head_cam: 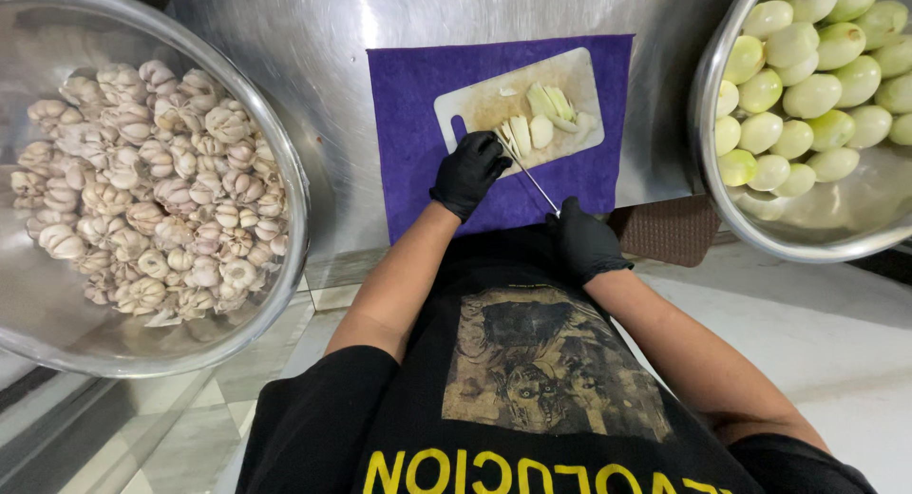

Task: The person slices small round vegetables one at a time on a small cutting board set on a purple cloth, using a knife, and places the cut slices into a large metal bowl beside the board. They repeatedly take whole vegetables from a bowl, cut them into slices, and transfer the slices into the bowl of finished pieces.

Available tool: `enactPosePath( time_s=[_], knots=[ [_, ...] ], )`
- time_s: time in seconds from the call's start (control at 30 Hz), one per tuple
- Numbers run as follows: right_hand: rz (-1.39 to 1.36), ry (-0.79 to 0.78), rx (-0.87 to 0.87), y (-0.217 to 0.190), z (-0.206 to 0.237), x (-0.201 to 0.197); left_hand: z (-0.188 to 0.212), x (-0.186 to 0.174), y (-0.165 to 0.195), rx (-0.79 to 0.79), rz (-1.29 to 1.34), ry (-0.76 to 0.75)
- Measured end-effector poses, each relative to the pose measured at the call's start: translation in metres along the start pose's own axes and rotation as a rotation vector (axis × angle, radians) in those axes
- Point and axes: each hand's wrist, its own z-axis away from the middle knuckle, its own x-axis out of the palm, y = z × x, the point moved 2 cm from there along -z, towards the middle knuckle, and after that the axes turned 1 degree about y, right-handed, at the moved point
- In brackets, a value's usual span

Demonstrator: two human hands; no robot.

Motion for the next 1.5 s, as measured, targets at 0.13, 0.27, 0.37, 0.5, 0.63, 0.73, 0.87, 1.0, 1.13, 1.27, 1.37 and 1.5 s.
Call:
enactPosePath(
  time_s=[0.13, 0.27, 0.37, 0.5, 0.63, 0.73, 0.87, 1.0, 1.13, 1.27, 1.37, 1.5],
  knots=[
    [-0.016, 0.043, -0.02, 0.006, -0.007, 0.009, 0.0, -0.002, -0.001, -0.024, 0.063, 0.032],
    [-0.072, 0.113, -0.123, 0.004, -0.045, 0.034, 0.001, 0.0, -0.001, -0.027, 0.047, 0.047],
    [-0.054, 0.098, -0.065, -0.004, -0.062, 0.047, 0.001, 0.0, 0.001, -0.005, 0.015, 0.045],
    [-0.129, 0.028, -0.061, -0.006, -0.069, 0.034, -0.002, -0.003, 0.002, 0.012, 0.037, 0.09],
    [-0.132, -0.04, -0.07, 0.001, -0.046, 0.0, -0.003, -0.004, 0.003, -0.029, 0.054, 0.057],
    [-0.075, 0.018, -0.052, 0.003, -0.026, -0.013, -0.002, -0.002, 0.001, -0.057, 0.077, 0.039],
    [-0.014, 0.025, -0.05, 0.001, -0.017, -0.011, 0.0, 0.0, 0.0, -0.025, 0.077, 0.059],
    [-0.03, 0.024, -0.089, -0.004, -0.019, -0.006, 0.0, 0.0, -0.001, -0.037, 0.059, 0.076],
    [0.019, 0.03, -0.023, -0.007, -0.017, -0.005, 0.0, 0.0, -0.001, -0.058, 0.071, 0.046],
    [0.009, 0.019, 0.004, -0.012, -0.016, -0.006, 0.0, -0.001, -0.001, -0.051, 0.077, 0.032],
    [0.015, 0.011, -0.008, -0.014, -0.02, -0.009, 0.0, -0.001, -0.001, -0.022, 0.079, 0.041],
    [0.039, -0.03, 0.0, -0.011, -0.029, -0.014, -0.001, -0.002, 0.0, -0.01, 0.068, 0.057]
  ],
)
